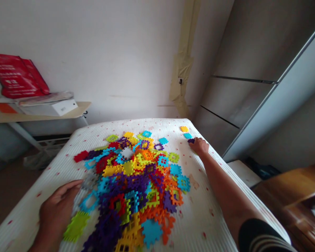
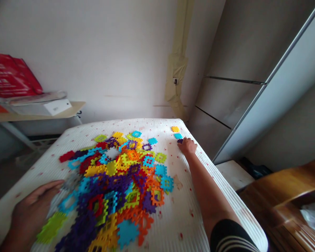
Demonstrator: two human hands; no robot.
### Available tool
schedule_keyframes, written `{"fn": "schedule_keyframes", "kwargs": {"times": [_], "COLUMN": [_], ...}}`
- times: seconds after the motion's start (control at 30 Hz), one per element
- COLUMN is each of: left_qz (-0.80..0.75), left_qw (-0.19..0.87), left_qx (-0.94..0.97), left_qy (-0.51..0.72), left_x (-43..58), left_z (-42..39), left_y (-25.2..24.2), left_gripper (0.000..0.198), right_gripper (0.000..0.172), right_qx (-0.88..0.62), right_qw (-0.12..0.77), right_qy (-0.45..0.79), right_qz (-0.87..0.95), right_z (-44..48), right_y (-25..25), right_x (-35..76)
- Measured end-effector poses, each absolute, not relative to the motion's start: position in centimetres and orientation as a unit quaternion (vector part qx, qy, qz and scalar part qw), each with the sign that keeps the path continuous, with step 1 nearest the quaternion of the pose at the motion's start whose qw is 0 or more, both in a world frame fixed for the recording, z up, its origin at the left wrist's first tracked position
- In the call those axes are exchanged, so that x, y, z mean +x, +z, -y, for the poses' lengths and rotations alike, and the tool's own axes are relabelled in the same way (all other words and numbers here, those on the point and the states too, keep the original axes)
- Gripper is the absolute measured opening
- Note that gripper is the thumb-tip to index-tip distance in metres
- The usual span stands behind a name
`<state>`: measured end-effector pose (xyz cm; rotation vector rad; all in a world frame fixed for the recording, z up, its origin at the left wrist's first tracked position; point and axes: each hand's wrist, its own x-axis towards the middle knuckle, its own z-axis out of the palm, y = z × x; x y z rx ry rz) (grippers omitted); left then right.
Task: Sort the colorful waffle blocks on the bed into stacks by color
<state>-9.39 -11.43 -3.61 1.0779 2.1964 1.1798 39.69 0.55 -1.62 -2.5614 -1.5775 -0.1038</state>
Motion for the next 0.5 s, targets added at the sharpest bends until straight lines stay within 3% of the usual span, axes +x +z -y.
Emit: {"fn": "schedule_keyframes", "kwargs": {"times": [0.5], "left_qz": [-0.701], "left_qw": [0.221], "left_qx": [0.405], "left_qy": [0.544], "left_x": [-9.8], "left_z": [11.3], "left_y": [-5.3], "left_gripper": [0.034], "right_gripper": [0.042], "right_qx": [-0.839], "right_qw": [0.035], "right_qy": [-0.044], "right_qz": [0.542], "right_z": [-0.4], "right_y": [-2.3], "right_x": [39.4]}}
